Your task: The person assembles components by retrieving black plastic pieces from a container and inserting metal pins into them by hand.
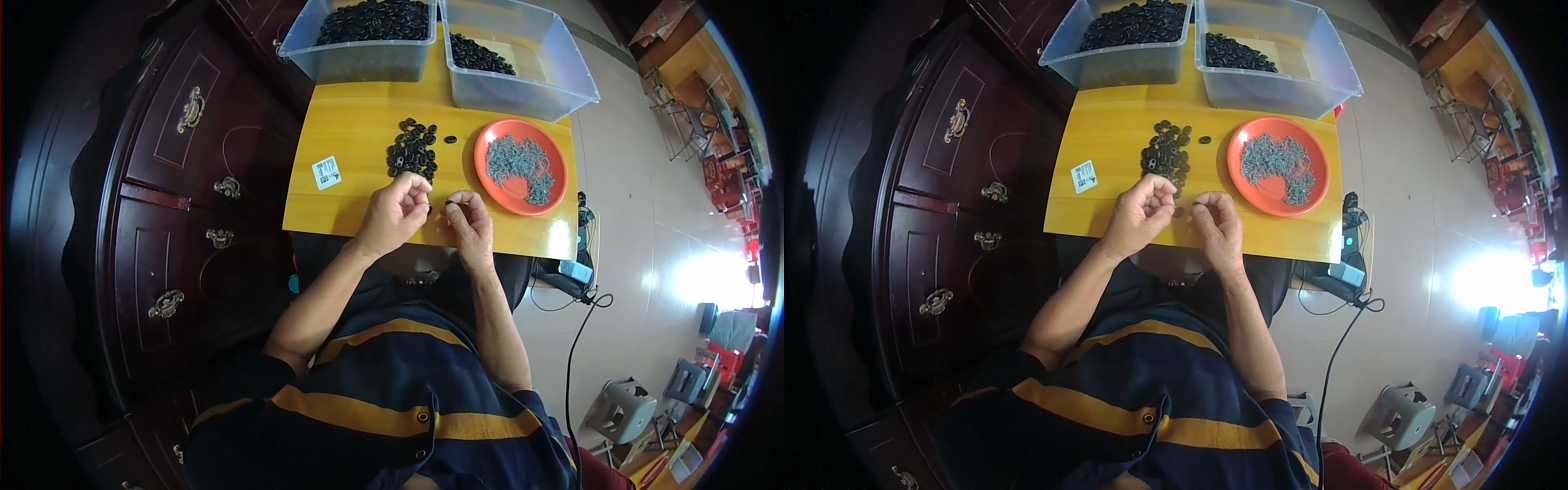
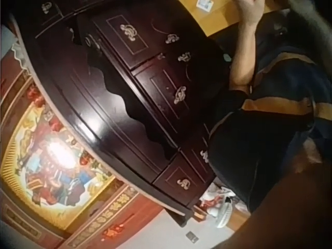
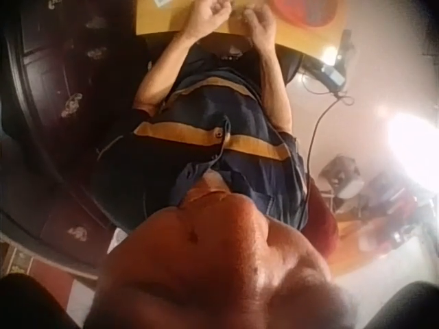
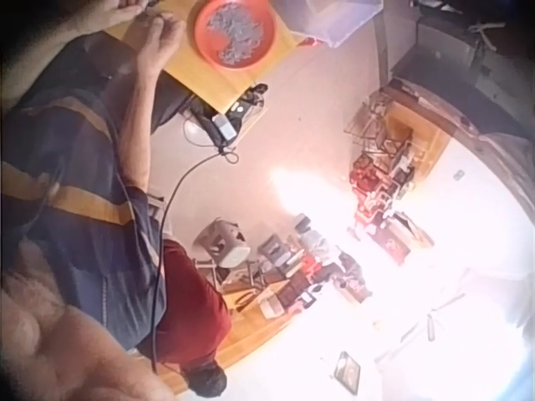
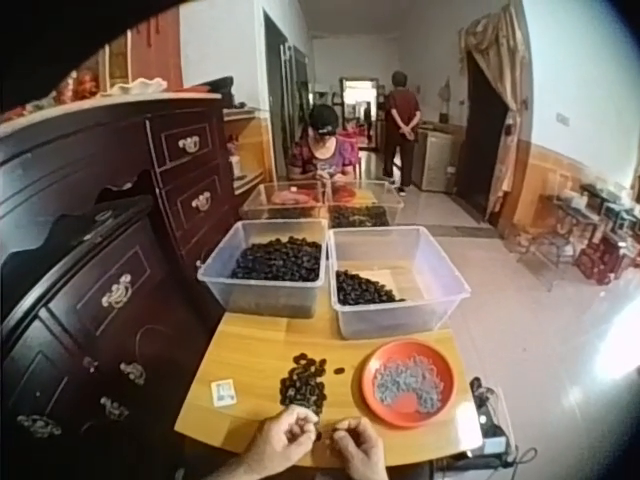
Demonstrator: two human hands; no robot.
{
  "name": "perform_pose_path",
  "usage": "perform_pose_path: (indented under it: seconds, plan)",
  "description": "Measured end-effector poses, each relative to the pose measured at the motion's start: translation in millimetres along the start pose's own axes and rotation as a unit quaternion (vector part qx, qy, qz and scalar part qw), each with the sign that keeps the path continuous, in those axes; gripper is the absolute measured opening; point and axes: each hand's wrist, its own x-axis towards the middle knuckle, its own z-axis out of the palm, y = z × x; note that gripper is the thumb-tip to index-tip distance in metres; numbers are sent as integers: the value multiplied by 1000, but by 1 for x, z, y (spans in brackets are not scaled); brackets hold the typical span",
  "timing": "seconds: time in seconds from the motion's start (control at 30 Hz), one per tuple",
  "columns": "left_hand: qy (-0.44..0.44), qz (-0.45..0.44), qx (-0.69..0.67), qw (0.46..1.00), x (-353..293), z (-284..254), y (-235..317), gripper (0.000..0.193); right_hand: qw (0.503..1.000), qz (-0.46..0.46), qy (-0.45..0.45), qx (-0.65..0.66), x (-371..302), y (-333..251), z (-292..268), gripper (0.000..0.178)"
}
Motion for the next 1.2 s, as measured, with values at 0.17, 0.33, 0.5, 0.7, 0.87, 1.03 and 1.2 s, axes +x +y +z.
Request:
perform_pose_path:
  seconds: [0.17, 0.33, 0.5, 0.7, 0.87, 1.03, 1.2]
  plan:
    - [9, 40, 40, 998, 6, 11, -1, 24, 1000, 5, -11, 12, 3, 5, -7, 9]
    - [10, 52, 56, 997, 10, 14, 2, 23, 1000, -9, -4, 19, 4, 3, -4, 16]
    - [-5, 34, 68, 997, 10, 16, 1, 23, 999, 21, -15, 23, 3, 7, -8, 14]
    - [-7, 36, 72, 997, 13, 16, 1, 23, 999, 24, -15, 36, 3, 7, -8, 15]
    - [-11, 41, 84, 996, 14, 16, 1, 22, 1000, 12, -14, 17, 3, 7, -7, 15]
    - [-6, 49, 99, 994, 13, 15, 1, 22, 1000, -8, -11, 13, 3, 7, -5, 14]
    - [-2, 52, 97, 994, 14, 15, 2, 23, 1000, 13, -17, 12, 2, 6, -6, 15]
